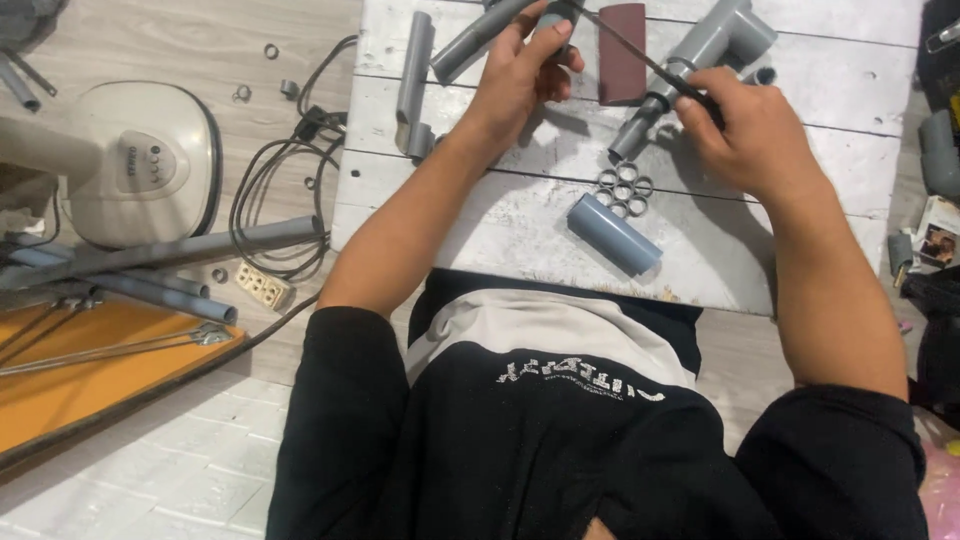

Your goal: Using a hacksaw blade to cut notches into PVC pipe fittings and smoothing the edges with sandpaper.

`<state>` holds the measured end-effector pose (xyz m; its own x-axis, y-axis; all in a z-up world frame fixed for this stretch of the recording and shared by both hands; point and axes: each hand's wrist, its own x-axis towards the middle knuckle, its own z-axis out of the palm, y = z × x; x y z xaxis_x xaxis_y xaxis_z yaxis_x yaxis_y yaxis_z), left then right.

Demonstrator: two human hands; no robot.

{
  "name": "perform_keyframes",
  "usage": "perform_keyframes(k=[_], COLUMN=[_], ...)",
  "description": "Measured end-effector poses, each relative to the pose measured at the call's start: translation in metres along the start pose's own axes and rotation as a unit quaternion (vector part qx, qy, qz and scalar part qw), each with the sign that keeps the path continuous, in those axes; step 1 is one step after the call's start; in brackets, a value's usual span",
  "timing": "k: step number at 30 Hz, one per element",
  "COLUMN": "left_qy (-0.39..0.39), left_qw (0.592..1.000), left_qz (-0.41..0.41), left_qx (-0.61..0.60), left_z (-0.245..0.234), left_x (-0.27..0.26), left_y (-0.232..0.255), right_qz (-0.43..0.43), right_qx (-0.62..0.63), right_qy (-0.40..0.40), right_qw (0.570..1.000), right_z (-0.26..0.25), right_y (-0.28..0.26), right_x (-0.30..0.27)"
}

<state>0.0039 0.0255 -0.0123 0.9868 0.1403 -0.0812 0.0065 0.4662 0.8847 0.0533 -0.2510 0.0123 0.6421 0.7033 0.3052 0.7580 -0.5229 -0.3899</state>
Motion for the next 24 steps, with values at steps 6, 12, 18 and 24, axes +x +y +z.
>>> perform_keyframes(k=[6,12,18,24], left_qy=[0.021,-0.026,-0.055,-0.047], left_qw=[1.000,0.999,0.998,0.997], left_qz=[-0.001,-0.002,0.000,0.020], left_qx=[-0.022,0.024,0.019,0.056], left_z=[-0.017,0.002,0.011,0.014], left_x=[0.027,0.009,-0.001,-0.008], left_y=[-0.034,-0.011,-0.001,0.007], right_qz=[-0.045,-0.020,-0.013,-0.004], right_qx=[0.010,0.051,0.026,-0.011], right_qy=[0.045,0.074,0.075,0.040], right_qw=[0.998,0.996,0.997,0.999], right_z=[0.015,0.014,0.016,0.013], right_y=[0.024,0.023,0.015,0.018], right_x=[-0.010,-0.021,-0.017,-0.013])
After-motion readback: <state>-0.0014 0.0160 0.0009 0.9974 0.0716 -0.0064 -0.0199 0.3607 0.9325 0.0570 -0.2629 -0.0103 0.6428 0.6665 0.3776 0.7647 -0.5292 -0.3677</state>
